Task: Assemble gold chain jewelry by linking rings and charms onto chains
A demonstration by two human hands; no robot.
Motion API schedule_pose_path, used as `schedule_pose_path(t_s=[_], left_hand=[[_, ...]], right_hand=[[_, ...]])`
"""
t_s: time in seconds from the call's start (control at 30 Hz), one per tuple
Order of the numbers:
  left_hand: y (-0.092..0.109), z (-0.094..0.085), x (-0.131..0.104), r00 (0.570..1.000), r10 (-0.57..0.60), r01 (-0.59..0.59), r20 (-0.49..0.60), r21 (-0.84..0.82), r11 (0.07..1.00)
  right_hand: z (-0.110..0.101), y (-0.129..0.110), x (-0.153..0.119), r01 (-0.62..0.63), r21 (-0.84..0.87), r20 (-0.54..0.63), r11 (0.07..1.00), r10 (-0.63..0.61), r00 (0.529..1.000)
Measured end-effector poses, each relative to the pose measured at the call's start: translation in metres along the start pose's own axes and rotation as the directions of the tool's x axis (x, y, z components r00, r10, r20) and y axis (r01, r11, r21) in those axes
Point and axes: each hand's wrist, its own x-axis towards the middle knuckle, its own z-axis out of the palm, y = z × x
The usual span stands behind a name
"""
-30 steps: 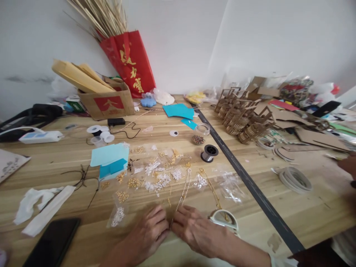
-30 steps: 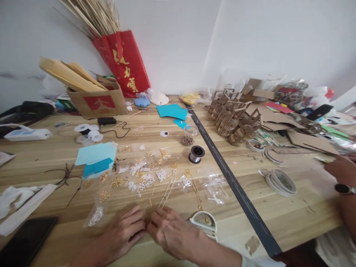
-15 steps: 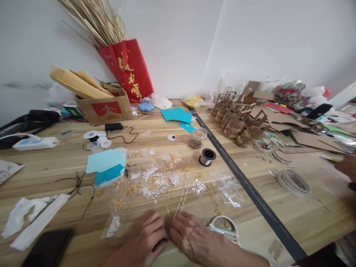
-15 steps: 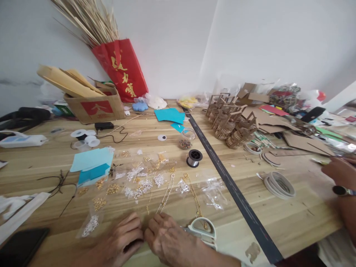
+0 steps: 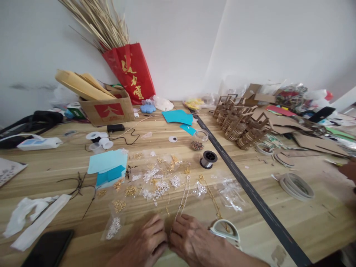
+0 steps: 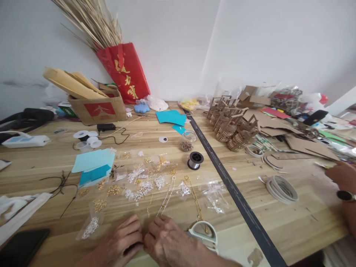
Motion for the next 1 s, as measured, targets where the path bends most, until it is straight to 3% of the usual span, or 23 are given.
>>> schedule_pose_path(t_s=[0.2, 0.63, 0.83, 1.0], left_hand=[[-0.005, -0.001, -0.002, 0.997, -0.075, 0.077, 0.035, -0.049, 0.996], [-0.011, 0.001, -0.002, 0.99, -0.097, 0.087, -0.104, -0.091, 0.992], [-0.008, 0.004, -0.005, 0.99, -0.122, 0.117, -0.075, -0.07, 0.991], [-0.003, -0.002, -0.004, 0.983, -0.182, 0.183, 0.018, -0.036, 0.982]], right_hand=[[-0.002, 0.0, 0.001, 0.052, 0.026, -0.083, 0.998, -0.05, 0.995], [0.004, 0.001, -0.001, 0.053, 0.06, -0.138, 0.997, -0.045, 0.989], [-0.003, -0.001, 0.0, 0.014, 0.151, -0.144, 0.988, 0.008, 0.99], [-0.003, -0.001, 0.001, 0.03, 0.217, -0.224, 0.976, 0.02, 0.974]])
